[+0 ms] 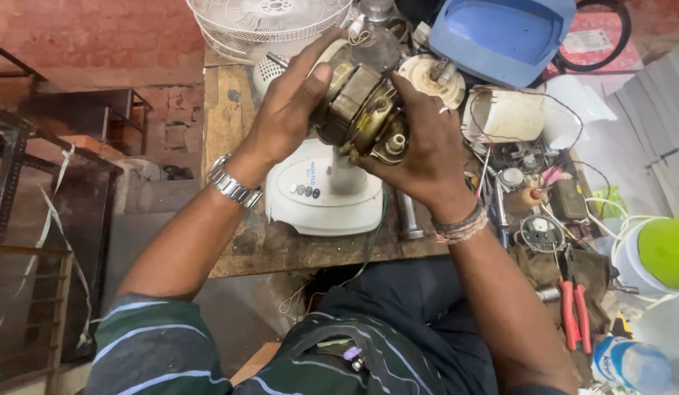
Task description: The person disassembles a small motor or fan assembly on a cluttered workbench, removes the rotor, and repeatedly reassembles and tests the unit. They use a hammer to tap components into place and handle the motor housing, rotor, and base throughout the clip.
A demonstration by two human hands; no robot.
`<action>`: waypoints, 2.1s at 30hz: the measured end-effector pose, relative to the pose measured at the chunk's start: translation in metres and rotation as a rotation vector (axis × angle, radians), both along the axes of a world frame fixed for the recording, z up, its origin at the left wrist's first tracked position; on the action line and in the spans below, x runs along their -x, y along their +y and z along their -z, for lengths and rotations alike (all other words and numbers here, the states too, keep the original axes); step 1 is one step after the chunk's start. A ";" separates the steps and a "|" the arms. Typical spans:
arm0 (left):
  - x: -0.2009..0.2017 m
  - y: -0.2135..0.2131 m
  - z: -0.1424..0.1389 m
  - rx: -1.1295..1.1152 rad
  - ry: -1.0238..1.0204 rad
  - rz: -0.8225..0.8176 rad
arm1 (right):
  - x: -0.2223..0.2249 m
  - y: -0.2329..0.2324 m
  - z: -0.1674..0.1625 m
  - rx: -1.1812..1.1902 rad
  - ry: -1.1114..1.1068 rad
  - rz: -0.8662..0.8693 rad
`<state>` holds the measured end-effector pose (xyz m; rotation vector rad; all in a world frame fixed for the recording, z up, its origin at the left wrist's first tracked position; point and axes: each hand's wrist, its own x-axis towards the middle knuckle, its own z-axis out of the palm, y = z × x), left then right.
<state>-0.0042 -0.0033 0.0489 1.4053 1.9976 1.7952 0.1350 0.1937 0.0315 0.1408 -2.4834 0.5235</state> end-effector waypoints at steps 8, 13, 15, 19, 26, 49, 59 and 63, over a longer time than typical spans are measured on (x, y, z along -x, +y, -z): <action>0.000 -0.003 0.004 0.038 0.089 -0.105 | 0.009 -0.002 -0.009 -0.039 0.126 -0.085; 0.006 0.002 0.008 0.056 0.112 -0.125 | 0.014 -0.003 -0.009 0.016 0.121 -0.090; 0.008 0.001 0.009 0.087 0.045 -0.109 | 0.016 -0.004 -0.009 0.045 0.114 -0.089; 0.009 -0.006 0.010 0.010 0.084 -0.052 | 0.017 -0.005 -0.009 0.021 0.038 -0.049; 0.005 -0.008 -0.007 0.217 0.374 -0.172 | 0.008 -0.020 -0.005 -0.044 0.028 0.095; 0.073 -0.003 -0.001 0.400 0.102 -0.079 | -0.101 0.069 0.243 0.224 -0.289 0.549; 0.110 0.007 0.039 0.448 -0.240 0.034 | -0.163 0.112 0.241 0.206 -0.169 0.817; 0.072 -0.004 0.016 0.296 0.244 -0.034 | -0.176 0.128 0.233 0.109 -0.133 0.800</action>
